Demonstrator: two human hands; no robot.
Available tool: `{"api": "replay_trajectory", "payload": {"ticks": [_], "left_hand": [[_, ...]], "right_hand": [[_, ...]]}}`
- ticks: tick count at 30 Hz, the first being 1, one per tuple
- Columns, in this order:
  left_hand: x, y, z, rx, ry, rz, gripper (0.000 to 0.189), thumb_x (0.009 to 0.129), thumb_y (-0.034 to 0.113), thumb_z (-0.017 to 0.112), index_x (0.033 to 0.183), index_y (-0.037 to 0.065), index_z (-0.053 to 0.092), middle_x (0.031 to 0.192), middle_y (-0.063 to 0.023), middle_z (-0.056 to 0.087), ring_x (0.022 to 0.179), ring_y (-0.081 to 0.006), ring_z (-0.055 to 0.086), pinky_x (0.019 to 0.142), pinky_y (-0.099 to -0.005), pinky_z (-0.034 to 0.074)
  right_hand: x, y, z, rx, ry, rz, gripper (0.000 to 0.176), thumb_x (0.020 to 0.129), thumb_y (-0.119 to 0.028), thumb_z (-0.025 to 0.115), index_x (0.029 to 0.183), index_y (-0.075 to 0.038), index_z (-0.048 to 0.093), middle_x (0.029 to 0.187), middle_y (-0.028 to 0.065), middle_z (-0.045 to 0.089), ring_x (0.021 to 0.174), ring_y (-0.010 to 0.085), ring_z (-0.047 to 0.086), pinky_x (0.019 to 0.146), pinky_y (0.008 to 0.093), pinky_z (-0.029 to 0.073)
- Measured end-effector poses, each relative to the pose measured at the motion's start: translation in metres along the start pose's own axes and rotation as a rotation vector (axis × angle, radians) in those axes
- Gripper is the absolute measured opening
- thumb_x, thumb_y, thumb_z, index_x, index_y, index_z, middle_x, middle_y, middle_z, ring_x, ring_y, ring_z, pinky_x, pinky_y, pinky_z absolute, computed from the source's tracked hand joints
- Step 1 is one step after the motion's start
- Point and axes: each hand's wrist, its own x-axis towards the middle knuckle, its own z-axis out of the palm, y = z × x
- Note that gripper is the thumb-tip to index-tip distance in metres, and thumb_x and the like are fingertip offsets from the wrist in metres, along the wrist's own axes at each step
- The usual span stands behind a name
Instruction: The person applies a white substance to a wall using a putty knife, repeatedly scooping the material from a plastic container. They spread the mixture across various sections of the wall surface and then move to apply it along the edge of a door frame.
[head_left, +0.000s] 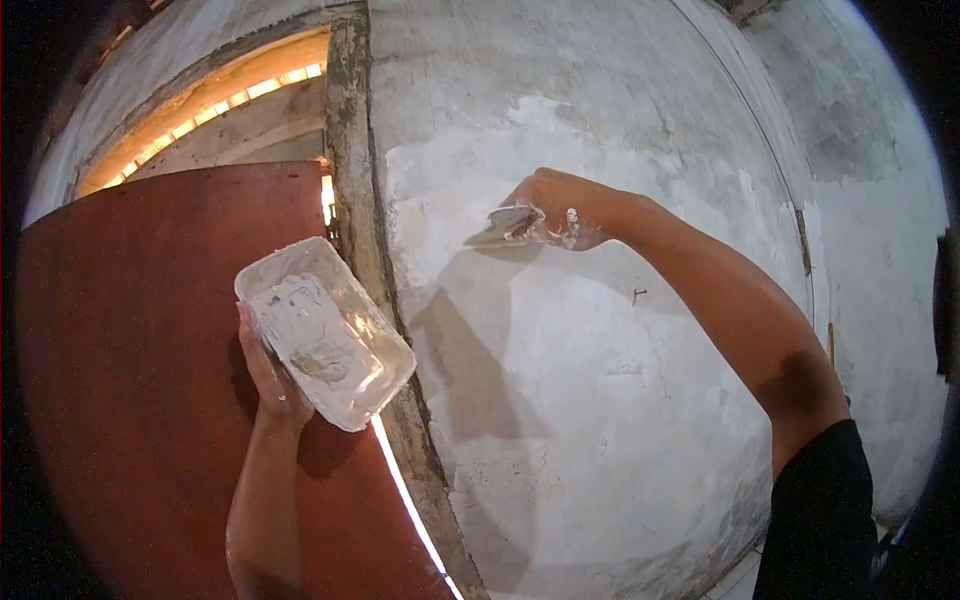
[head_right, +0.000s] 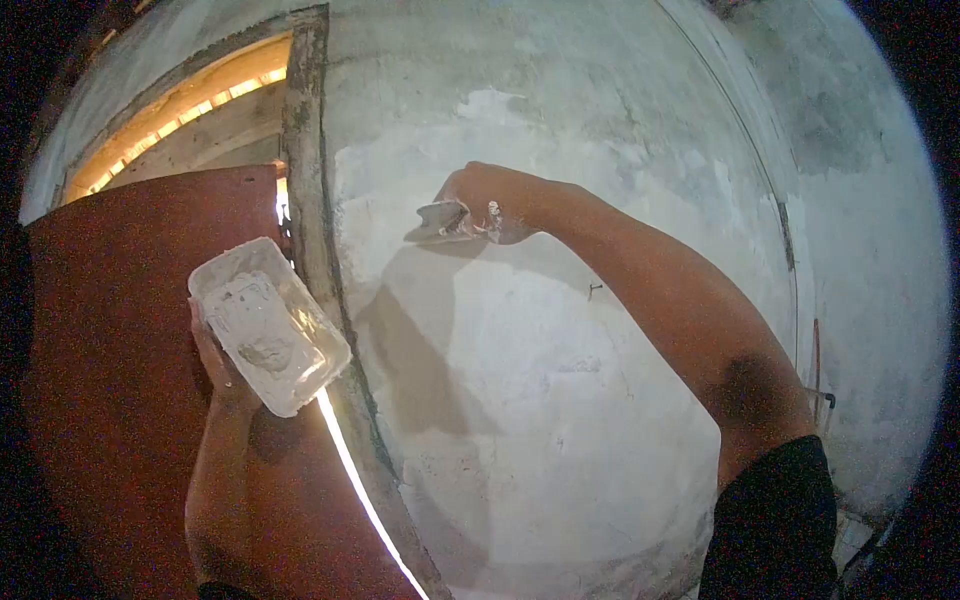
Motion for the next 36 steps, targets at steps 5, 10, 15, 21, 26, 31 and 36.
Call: {"api": "replay_trajectory", "payload": {"ticks": [5,10,15,21,26,31,36], "left_hand": [[-0.001,0.0,-0.005,0.023,-0.007,-0.027,0.067,0.093,0.061,0.031,0.131,0.007,0.041,0.123,-0.0094,0.051,0.112,-0.0231,0.051,0.095,-0.0383,0.044],[0.002,-0.002,-0.008,0.035,0.015,0.036,0.066,0.094,0.059,0.03,0.132,0.007,0.04,0.124,-0.0091,0.051,0.113,-0.0232,0.05,0.096,-0.0382,0.043],[0.003,-0.001,-0.015,0.017,-0.051,-0.016,0.066,0.094,0.058,0.029,0.134,0.006,0.039,0.129,-0.0093,0.048,0.117,-0.0241,0.048,0.098,-0.0395,0.042],[-0.005,-0.006,-0.019,-0.049,0.146,-0.078,0.07,0.092,0.061,0.032,0.135,0.006,0.037,0.132,-0.0104,0.045,0.12,-0.027,0.045,0.099,-0.0423,0.04],[-0.115,-0.022,-0.013,0.017,0.25,-0.048,0.073,0.091,0.061,0.034,0.139,0.006,0.032,0.139,-0.0117,0.038,0.125,-0.029,0.041,0.103,-0.0427,0.037],[-0.222,-0.043,0.012,-0.043,0.652,-0.191,0.072,0.092,0.059,0.035,0.14,0.006,0.031,0.141,-0.0126,0.035,0.127,-0.0298,0.039,0.104,-0.0429,0.036],[-0.315,-0.053,0.017,-0.276,0.605,-0.287,0.068,0.093,0.055,0.037,0.138,0.005,0.033,0.137,-0.0128,0.041,0.124,-0.0295,0.043,0.102,-0.0424,0.037]], "right_hand": [[0.042,0.0,-0.024,-0.047,0.291,0.098,0.015,0.086,-0.017,0.057,0.091,-0.005,0.066,0.081,0.0162,0.067,0.067,0.0303,0.059,0.062,0.0369,0.047],[0.101,0.016,-0.003,-0.477,0.475,0.27,0.019,0.083,-0.015,0.057,0.098,-0.011,0.068,0.088,0.0151,0.067,0.081,0.0325,0.064,0.07,0.044,0.051],[0.081,-0.002,0.015,-0.298,0.305,0.163,0.017,0.08,-0.021,0.062,0.087,-0.006,0.068,0.085,0.0189,0.067,0.082,0.0364,0.065,0.075,0.0448,0.053],[0.028,-0.041,0.053,-0.154,0.052,0.037,0.009,0.077,-0.018,0.065,0.081,-0.01,0.066,0.077,0.016,0.065,0.079,0.037,0.064,0.068,0.0451,0.051],[-0.06,-0.103,0.082,-0.048,-0.156,-0.051,0.008,0.075,-0.014,0.063,0.082,-0.011,0.064,0.073,0.0135,0.064,0.075,0.0361,0.062,0.064,0.0439,0.05],[-0.15,-0.154,0.11,0.638,0.035,0.272,0.03,0.085,-0.024,0.06,0.11,-0.007,0.061,0.091,0.0102,0.068,0.08,0.0246,0.065,0.069,0.0377,0.051],[-0.257,-0.235,0.239,1.532,0.787,0.738,0.047,0.085,-0.028,0.063,0.124,-0.004,0.049,0.114,0.0083,0.061,0.103,0.0182,0.058,0.084,0.0342,0.05]]}}
